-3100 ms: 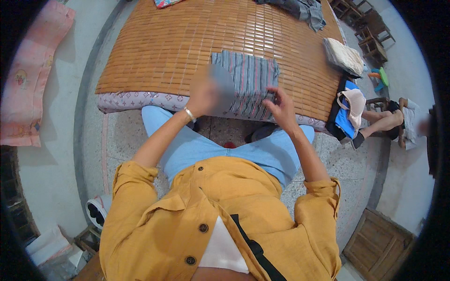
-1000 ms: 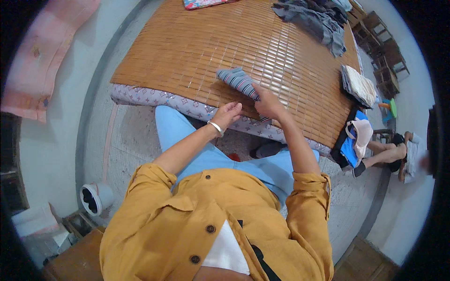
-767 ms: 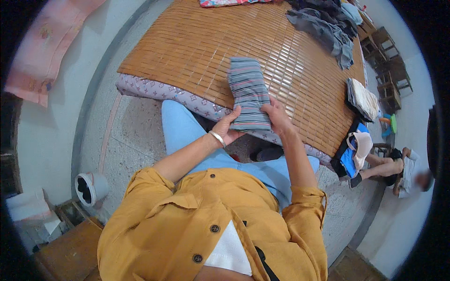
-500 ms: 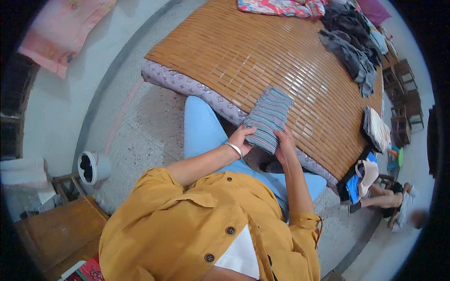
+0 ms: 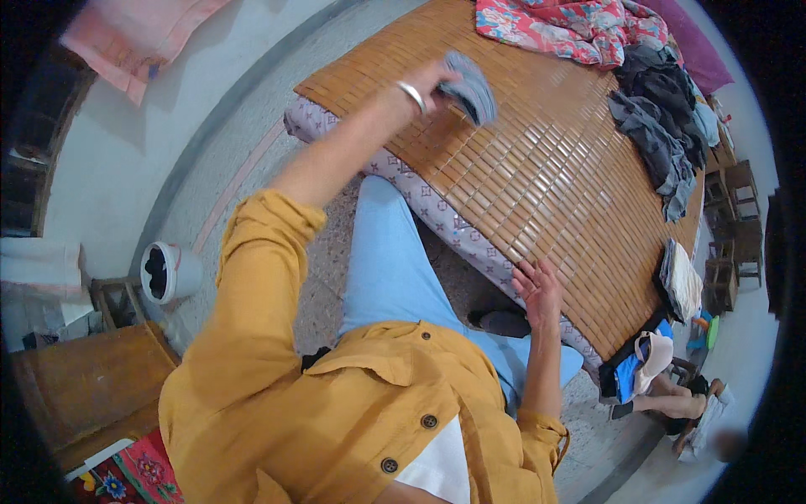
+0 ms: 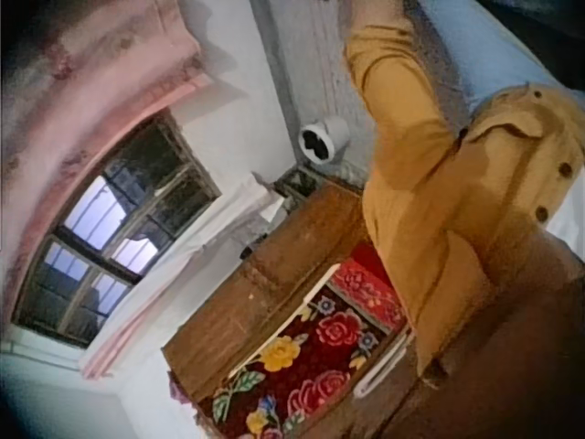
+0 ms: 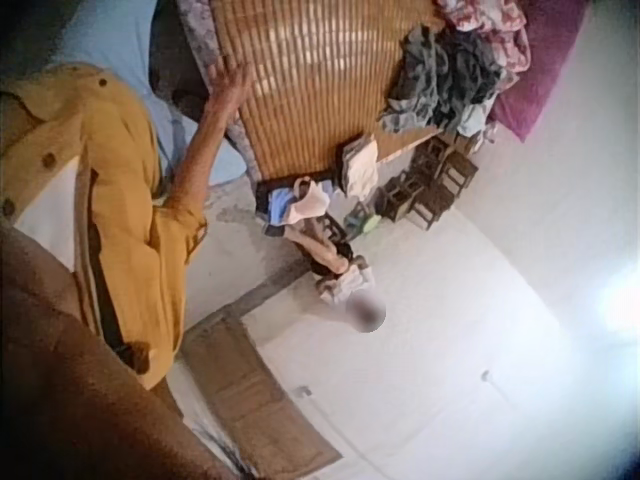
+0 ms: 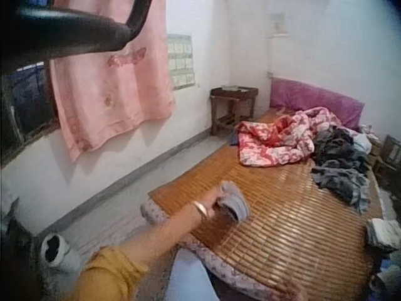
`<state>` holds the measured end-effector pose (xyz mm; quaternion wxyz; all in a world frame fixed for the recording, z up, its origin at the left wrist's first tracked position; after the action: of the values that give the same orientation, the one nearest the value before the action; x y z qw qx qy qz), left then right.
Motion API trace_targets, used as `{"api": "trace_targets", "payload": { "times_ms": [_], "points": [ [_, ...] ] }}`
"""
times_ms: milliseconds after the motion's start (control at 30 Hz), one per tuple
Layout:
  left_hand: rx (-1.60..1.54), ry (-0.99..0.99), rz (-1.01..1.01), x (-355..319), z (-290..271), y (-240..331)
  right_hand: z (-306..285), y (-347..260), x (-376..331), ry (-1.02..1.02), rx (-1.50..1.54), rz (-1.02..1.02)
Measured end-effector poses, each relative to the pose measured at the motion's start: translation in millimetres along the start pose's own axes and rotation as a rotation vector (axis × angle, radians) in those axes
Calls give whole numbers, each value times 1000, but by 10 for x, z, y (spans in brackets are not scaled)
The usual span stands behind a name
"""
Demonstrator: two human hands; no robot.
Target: The person sits cross-legged on the floor and folds various garments by hand on a bamboo mat. They handle a striped shirt, a grey patterned top, and a grey long-sleeved shirt, smoothing and folding each item into a neat stack.
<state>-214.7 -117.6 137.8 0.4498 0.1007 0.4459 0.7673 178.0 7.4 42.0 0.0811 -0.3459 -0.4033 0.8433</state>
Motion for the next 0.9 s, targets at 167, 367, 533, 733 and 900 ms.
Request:
{"api": "trace_targets", "payload": {
  "times_ms": [167,367,533,733,900],
  "points": [
    [174,-198,286,71,-784,752,-44,143,-48,33,15,-8],
    [589,461,76,-324,-2141,530,-117,220,-65,45,43,-3],
    [1037,664,-62,-457,-2885,129,-114,279,-34,78,28,7],
    [1254,1118,61,-505,-2761,228,59,247,103,41,-63,14],
    [1594,828,615,-253,-2144,-52,47,180,312,8,-57,-89]
  ]
}}
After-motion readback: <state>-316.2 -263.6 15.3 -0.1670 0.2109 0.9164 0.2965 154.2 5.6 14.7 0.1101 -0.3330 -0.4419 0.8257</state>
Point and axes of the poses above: each hand's wrist, its own x-axis towards the middle knuckle, its own z-axis out of the palm, y = z × x, the point moved 2 cm from there along x, towards the middle knuckle, and after that the axes turned 11 degrees about -y, right-handed, at the moved point
